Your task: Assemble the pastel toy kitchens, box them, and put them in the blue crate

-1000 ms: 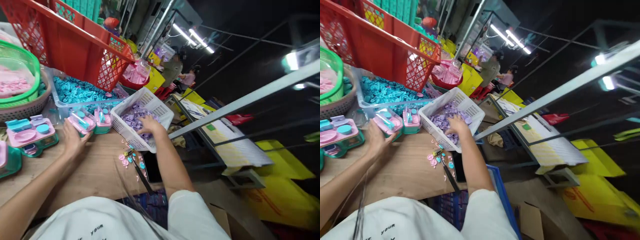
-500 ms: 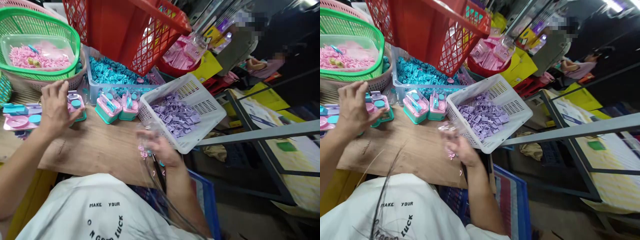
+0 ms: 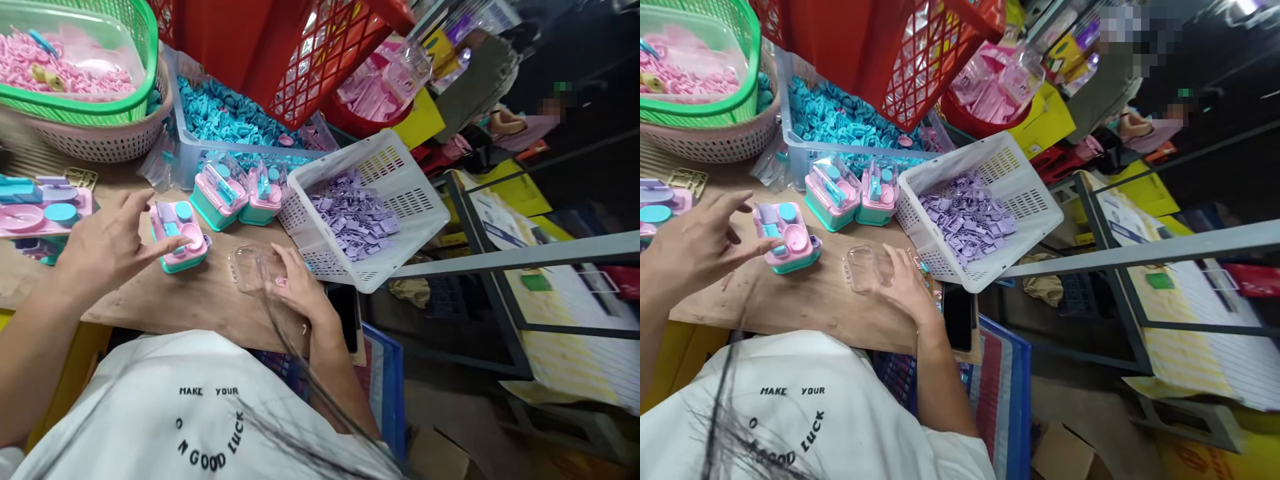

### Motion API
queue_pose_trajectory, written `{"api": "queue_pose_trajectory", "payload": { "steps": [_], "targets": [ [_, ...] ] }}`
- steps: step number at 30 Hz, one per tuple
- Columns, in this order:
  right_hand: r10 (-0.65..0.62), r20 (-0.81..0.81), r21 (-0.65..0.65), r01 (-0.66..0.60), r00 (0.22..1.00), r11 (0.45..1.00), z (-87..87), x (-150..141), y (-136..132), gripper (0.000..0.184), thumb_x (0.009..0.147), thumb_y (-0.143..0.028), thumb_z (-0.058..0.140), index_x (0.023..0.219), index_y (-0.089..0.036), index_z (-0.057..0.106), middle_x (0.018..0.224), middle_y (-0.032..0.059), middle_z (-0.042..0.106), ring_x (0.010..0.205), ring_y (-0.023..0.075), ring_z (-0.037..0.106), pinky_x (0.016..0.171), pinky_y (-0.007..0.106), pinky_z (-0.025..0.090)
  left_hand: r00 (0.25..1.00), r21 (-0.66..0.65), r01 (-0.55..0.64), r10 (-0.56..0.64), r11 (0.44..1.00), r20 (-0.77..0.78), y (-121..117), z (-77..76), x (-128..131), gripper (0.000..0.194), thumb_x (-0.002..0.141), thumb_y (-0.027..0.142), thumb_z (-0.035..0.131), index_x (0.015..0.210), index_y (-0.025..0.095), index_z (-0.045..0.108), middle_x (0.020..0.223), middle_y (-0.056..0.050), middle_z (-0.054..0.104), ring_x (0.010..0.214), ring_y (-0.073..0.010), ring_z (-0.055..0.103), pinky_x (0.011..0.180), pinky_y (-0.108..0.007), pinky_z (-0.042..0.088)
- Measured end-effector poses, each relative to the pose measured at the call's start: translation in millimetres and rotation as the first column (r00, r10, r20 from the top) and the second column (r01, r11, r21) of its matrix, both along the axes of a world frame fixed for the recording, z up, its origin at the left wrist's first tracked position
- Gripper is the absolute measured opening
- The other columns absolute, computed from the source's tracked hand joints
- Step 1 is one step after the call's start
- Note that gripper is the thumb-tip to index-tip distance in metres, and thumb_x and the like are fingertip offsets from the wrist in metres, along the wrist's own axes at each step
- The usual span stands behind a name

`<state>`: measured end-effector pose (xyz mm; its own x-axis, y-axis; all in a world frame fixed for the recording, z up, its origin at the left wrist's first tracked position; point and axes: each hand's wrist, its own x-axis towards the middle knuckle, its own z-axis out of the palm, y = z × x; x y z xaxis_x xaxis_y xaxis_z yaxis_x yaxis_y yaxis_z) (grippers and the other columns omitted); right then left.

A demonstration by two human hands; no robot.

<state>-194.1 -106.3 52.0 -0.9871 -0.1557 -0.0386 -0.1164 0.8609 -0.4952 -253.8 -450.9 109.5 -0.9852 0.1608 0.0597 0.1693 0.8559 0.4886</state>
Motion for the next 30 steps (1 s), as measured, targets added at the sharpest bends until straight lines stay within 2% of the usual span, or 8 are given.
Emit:
{"api": "queue_pose_trajectory", "payload": {
  "steps": [2,4,9,12,15,19,24,30],
  "targets": [
    [0.250,0.012,-0.022,-0.250,0.968,0.968,2.9,-7,5,0.111,0.069,-0.064,0.086,0.159,-0.024,0.036,0.162,0.0175,0.039,0.152,0.0344,0.039,0.125,0.057,0.032,0.993,0.116,0.118,-0.117,0.986,-0.017,-10,-17.5,-3,0.110,0.071,0.088,0.060,0.156,0.022,0.037,0.148,-0.016,0.047,0.111,-0.0350,0.067,0.100,-0.056,0.055],
    [0.384,0.065,-0.032,-0.383,0.921,0.923,-1.8,-16,8,0.117,0.067,-0.056,0.090,0.163,-0.027,0.029,0.167,0.0169,0.030,0.157,0.0354,0.029,0.127,0.060,0.025,0.979,0.231,0.201,-0.206,0.952,-0.002,-16,-38.5,-7,0.129,0.063,0.089,0.066,0.163,0.019,0.023,0.161,-0.021,0.033,0.128,-0.0406,0.059,0.105,-0.057,0.053],
    [0.393,0.105,-0.096,-0.384,0.914,0.918,-13.8,-32,9,0.107,0.071,-0.047,0.089,0.161,-0.028,0.034,0.148,0.0151,0.047,0.141,0.0341,0.048,0.122,0.060,0.037,0.965,0.453,0.207,-0.257,0.867,0.051,-6,-77.0,-2,0.126,0.071,0.077,0.073,0.162,0.009,0.016,0.163,-0.025,0.033,0.150,-0.0416,0.038,0.124,-0.061,0.032],
    [0.383,-0.029,-0.170,-0.382,0.923,0.908,8.5,-31,2,0.113,0.067,-0.050,0.090,0.161,-0.028,0.031,0.138,0.0136,0.047,0.131,0.0357,0.055,0.116,0.058,0.046,0.966,0.505,0.213,-0.258,0.837,0.020,9,-83.3,7,0.124,0.069,0.068,0.081,0.161,0.012,0.019,0.158,-0.022,0.042,0.144,-0.0389,0.046,0.122,-0.056,0.037],
    [0.387,-0.222,-0.259,-0.437,0.895,0.861,48.6,-29,-18,0.115,0.068,-0.058,0.086,0.162,-0.031,0.025,0.140,0.0134,0.040,0.135,0.0385,0.050,0.109,0.056,0.054,0.942,0.559,0.282,-0.336,0.779,-0.007,26,-86.3,15,0.124,0.064,0.061,0.086,0.161,0.018,0.022,0.156,-0.020,0.044,0.142,-0.0390,0.047,0.121,-0.054,0.039],
    [0.513,-0.207,-0.109,-0.541,0.833,0.834,86.8,-35,-59,0.100,0.075,-0.047,0.082,0.159,-0.037,0.028,0.149,0.0106,0.033,0.144,0.0368,0.041,0.105,0.053,0.059,0.915,0.621,0.347,-0.398,0.703,-0.062,46,-97.6,22,0.118,0.065,0.054,0.087,0.159,0.021,0.024,0.156,-0.019,0.043,0.145,-0.0393,0.045,0.121,-0.055,0.037],
    [0.677,-0.124,0.099,-0.670,0.725,0.736,82.3,-49,-80,0.099,0.081,-0.039,0.077,0.161,-0.033,0.019,0.162,0.0132,0.032,0.148,0.0389,0.039,0.119,0.065,0.041,0.918,0.643,0.353,-0.383,0.679,-0.099,57,-114.8,24,0.120,0.062,0.053,0.087,0.159,0.024,0.023,0.159,-0.018,0.041,0.146,-0.0410,0.042,0.121,-0.059,0.034],
    [0.697,-0.083,0.025,-0.698,0.712,0.716,64.1,-58,-73,0.103,0.080,-0.049,0.080,0.162,-0.032,0.020,0.154,0.0138,0.040,0.145,0.0375,0.042,0.117,0.060,0.046,0.909,0.644,0.365,-0.407,0.672,-0.090,54,-114.3,24,0.122,0.064,0.061,0.084,0.161,0.024,0.020,0.153,-0.019,0.046,0.140,-0.0424,0.047,0.116,-0.060,0.038]
  ]
}}
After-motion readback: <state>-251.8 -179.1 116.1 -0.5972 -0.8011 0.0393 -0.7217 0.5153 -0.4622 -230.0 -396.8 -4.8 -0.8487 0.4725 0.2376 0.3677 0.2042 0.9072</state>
